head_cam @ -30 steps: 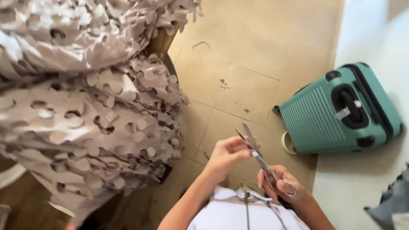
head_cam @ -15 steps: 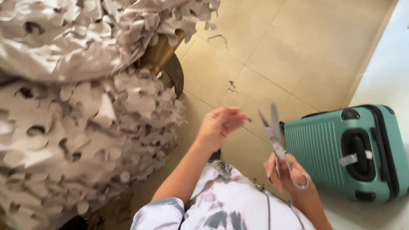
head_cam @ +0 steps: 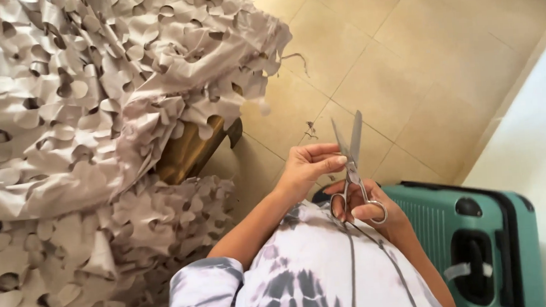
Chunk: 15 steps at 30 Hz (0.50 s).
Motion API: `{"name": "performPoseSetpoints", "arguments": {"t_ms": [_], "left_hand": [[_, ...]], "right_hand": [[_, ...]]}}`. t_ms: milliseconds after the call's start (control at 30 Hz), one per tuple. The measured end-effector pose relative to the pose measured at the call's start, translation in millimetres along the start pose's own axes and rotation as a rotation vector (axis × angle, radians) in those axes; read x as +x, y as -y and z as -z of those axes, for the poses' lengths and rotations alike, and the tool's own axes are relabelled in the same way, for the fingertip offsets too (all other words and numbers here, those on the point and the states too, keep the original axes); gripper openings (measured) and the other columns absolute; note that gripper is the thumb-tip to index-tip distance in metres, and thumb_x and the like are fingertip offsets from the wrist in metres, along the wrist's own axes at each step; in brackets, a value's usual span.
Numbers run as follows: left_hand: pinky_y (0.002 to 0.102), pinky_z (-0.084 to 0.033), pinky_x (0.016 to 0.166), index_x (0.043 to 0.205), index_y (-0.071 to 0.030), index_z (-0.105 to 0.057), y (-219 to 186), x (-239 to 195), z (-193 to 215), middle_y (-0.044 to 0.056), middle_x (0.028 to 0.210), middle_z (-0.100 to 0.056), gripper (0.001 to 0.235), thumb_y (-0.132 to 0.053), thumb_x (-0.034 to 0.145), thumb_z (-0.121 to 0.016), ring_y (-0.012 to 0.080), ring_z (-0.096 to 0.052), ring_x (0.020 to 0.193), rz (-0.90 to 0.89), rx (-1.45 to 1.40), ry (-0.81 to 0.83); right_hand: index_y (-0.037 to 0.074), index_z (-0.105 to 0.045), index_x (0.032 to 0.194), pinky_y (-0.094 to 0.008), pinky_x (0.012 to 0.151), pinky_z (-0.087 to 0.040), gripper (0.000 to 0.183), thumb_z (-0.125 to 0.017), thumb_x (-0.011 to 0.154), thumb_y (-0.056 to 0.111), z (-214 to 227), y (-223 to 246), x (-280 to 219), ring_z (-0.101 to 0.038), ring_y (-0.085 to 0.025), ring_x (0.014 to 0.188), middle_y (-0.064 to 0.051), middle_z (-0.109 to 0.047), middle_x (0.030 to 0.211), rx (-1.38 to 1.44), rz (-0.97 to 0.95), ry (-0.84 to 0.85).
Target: The person is using scissors to cut a large piece of perforated fabric on a work table.
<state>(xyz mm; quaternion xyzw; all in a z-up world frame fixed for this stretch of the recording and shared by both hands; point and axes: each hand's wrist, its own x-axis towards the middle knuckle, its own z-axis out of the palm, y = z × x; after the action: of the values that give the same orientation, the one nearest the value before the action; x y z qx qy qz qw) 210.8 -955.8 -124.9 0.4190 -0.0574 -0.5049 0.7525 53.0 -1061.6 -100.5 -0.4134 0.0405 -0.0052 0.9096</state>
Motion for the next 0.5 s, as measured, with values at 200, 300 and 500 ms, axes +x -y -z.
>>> {"name": "performPoseSetpoints", "arguments": {"t_ms": [200,300,500], "left_hand": [[0.034,-0.068,0.072,0.110,0.007,-0.074,-25,67,-23,0.021,0.090,-0.077,0.036,0.000,0.078,-0.088,0.0252,-0.078,0.079,-0.096,-0.061,-0.130],[0.035,-0.068,0.067,0.103,0.008,-0.075,-14,119,-29,0.021,0.086,-0.077,0.028,0.000,0.079,-0.087,0.0265,-0.078,0.075,-0.133,-0.179,-0.171],[0.040,-0.067,0.068,0.092,0.006,-0.075,-32,189,-59,0.021,0.081,-0.076,0.020,0.000,0.078,-0.087,0.0298,-0.077,0.074,-0.232,-0.220,-0.263]], "right_hand": [[-0.020,-0.049,0.132,-0.027,0.053,-0.040,0.070,-0.072,0.082,0.022,96,23,54,-0.052,-0.020,0.056,-0.020,-0.055,0.068,0.149,-0.079,0.177],[-0.017,-0.052,0.124,-0.031,0.057,-0.038,0.074,-0.069,0.082,0.042,147,51,80,-0.046,-0.019,0.059,-0.017,-0.049,0.070,0.090,-0.145,0.259],[-0.001,-0.061,0.123,-0.035,0.054,-0.040,0.064,-0.067,0.085,0.051,241,109,119,-0.040,-0.020,0.058,-0.030,-0.051,0.093,0.174,-0.220,0.364]]}}
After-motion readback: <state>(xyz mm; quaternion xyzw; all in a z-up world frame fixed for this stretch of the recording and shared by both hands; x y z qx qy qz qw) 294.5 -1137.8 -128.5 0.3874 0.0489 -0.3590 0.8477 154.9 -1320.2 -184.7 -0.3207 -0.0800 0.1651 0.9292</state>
